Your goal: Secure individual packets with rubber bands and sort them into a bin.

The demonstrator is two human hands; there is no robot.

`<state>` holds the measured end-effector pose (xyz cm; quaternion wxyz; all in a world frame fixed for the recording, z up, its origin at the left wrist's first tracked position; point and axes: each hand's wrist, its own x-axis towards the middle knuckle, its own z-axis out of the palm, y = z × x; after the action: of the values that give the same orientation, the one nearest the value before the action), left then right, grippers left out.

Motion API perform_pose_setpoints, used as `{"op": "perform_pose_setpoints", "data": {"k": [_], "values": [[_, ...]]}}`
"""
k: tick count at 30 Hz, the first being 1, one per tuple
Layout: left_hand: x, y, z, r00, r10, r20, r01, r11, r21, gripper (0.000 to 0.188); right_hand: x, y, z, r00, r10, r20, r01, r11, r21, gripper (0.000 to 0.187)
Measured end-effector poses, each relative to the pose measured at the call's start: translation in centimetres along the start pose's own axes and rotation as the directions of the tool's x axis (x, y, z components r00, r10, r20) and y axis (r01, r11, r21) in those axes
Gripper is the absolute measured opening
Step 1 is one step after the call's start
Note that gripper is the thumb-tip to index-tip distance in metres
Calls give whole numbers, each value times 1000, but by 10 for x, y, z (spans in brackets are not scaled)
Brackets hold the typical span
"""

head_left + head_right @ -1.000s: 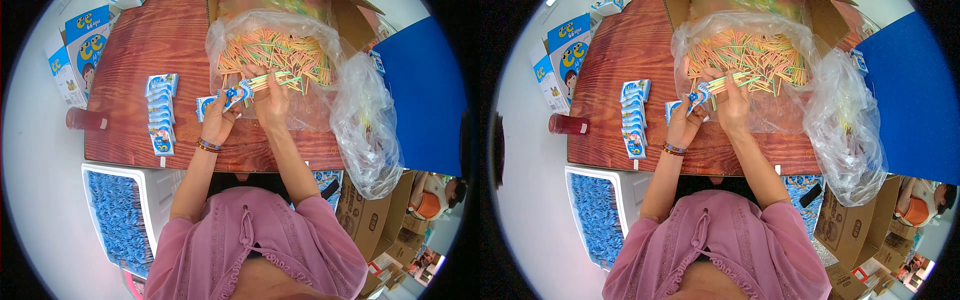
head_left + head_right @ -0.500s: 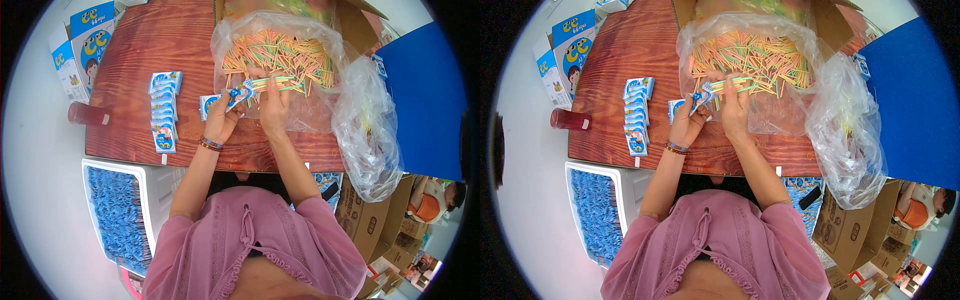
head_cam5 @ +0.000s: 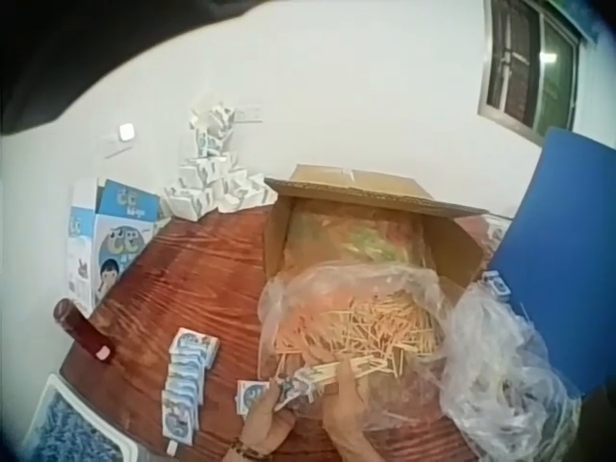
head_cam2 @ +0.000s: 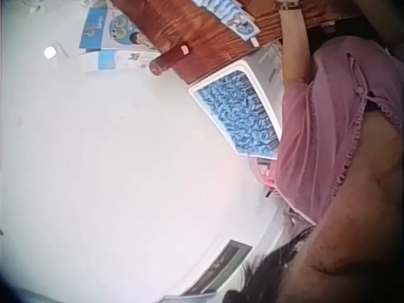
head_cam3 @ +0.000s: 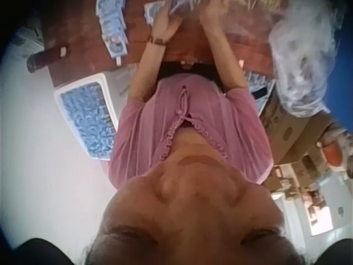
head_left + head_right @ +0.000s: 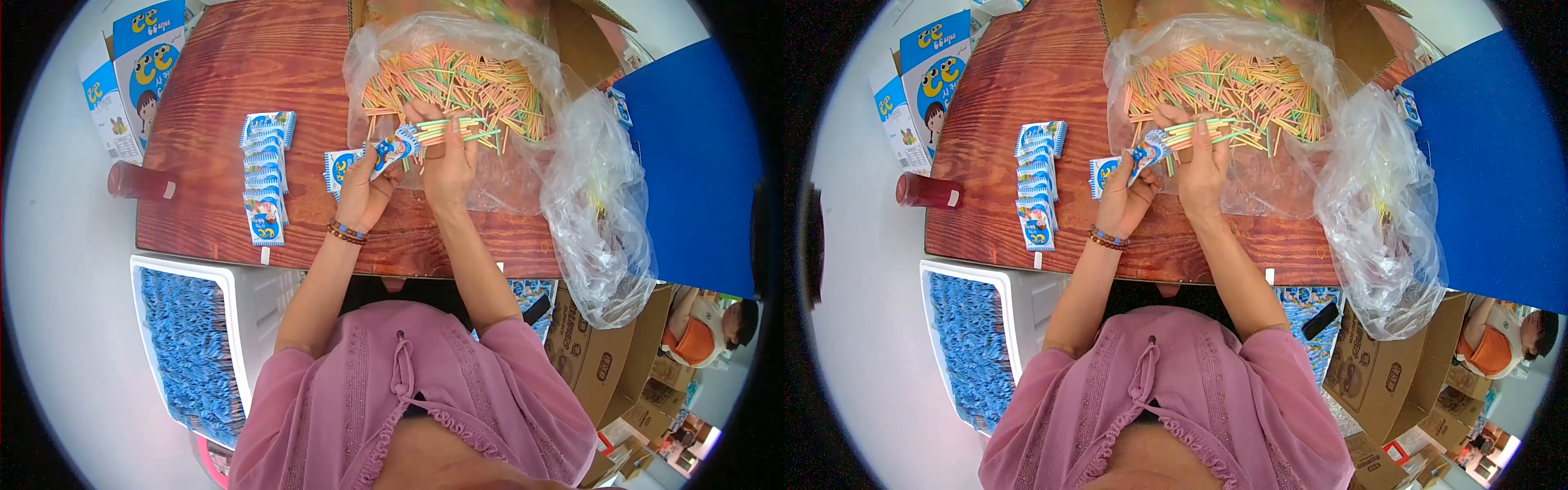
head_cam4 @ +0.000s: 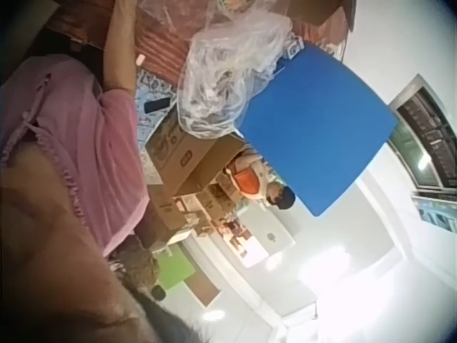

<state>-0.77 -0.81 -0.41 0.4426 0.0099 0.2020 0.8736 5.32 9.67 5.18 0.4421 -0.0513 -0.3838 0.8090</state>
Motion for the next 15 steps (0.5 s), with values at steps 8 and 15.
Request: {"op": "perform_pose_setpoints", "data": {"k": [8, 15], "values": [[-3, 2, 8, 1000, 8, -18, -8, 1000, 13, 24, -3, -5, 6, 990, -85, 113, 109, 967, -228, 16], [-6, -11, 15, 983, 153, -105, -137, 980, 147, 21, -14, 1, 4, 999, -34, -7, 29, 943, -330, 22]]}}
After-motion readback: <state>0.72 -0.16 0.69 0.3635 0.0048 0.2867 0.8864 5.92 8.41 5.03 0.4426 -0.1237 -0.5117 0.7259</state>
